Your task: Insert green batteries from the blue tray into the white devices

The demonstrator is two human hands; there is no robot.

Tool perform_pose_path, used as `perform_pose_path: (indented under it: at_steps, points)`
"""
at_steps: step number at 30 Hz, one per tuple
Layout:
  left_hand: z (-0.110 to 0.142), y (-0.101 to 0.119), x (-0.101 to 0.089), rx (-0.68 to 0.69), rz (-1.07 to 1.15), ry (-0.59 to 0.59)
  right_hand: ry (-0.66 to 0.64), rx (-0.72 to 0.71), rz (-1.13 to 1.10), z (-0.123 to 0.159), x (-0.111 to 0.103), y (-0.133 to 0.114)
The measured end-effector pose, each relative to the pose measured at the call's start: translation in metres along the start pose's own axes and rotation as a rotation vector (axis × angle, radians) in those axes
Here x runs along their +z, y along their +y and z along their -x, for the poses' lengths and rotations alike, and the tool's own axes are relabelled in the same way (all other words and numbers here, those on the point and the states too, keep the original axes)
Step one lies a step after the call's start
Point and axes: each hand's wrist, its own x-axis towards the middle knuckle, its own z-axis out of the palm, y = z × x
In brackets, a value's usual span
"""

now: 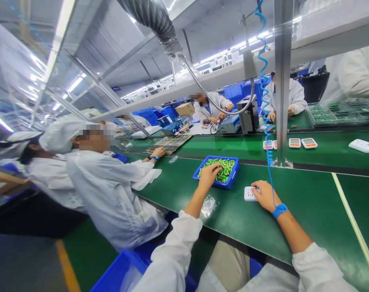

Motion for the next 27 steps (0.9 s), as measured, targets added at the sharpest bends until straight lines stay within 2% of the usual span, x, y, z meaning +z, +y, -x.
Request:
perform_pose_path:
  at_steps: [5, 10, 14, 18, 23, 27]
  points:
    - [-0.003, -0.002, -0.006, -0.047, 0.072, -0.015, 0.002, 0.018, -0.004, 0.000, -0.002, -0.001]
    - [-0.002, 0.007, -0.016, -0.023, 0.109, 0.011, 0.000, 0.016, -0.016, 0.000, -0.001, -0.001]
    - [0.004, 0.028, -0.024, 0.028, 0.132, 0.005, 0.026, 0.040, -0.053, 0.001, -0.003, -0.002]
    - [0.022, 0.066, -0.025, 0.103, 0.215, -0.052, 0.139, -0.020, -0.204, 0.004, -0.013, -0.015]
    - [0.048, 0.120, 0.001, 0.290, 0.380, -0.216, 0.279, -0.179, -0.516, 0.009, -0.032, -0.043]
    - [0.048, 0.141, 0.036, 0.335, 0.449, -0.215, 0.357, -0.100, -0.594, 0.008, -0.035, -0.048]
